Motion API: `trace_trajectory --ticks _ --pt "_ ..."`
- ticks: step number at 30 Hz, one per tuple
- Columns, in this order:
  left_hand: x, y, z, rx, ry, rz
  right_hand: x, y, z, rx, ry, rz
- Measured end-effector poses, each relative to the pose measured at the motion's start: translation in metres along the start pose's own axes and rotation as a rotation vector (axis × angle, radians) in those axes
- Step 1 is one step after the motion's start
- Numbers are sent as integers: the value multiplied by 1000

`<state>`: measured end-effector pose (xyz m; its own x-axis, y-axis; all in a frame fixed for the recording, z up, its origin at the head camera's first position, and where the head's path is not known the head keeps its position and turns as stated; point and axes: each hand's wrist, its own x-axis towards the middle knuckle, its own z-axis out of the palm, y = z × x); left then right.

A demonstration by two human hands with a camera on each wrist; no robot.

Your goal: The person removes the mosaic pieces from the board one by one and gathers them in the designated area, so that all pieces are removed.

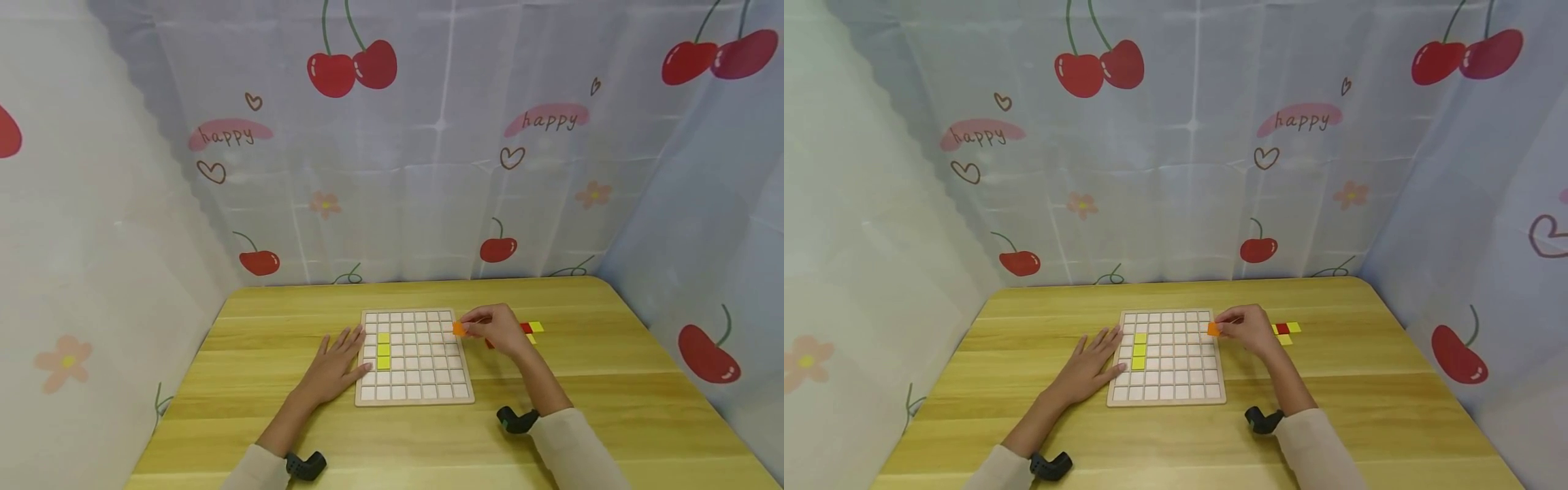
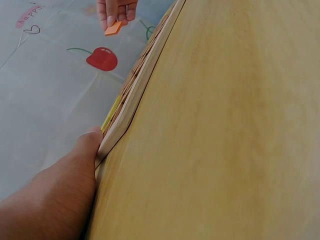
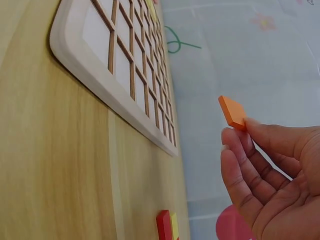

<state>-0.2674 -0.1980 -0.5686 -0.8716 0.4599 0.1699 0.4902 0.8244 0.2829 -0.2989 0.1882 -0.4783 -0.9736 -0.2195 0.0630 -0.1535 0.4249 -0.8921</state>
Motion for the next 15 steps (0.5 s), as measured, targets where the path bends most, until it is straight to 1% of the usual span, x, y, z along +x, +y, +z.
trace_trajectory --ticks 4,9,15 --pt "0 1 0 8 4 2 1 5 -6 4 16 8" --pt "0 0 1 13 -8 -2 2 10 -14 7 41 53" --pt "0 -1 2 15 -18 -5 1 16 -25 19 65 59"
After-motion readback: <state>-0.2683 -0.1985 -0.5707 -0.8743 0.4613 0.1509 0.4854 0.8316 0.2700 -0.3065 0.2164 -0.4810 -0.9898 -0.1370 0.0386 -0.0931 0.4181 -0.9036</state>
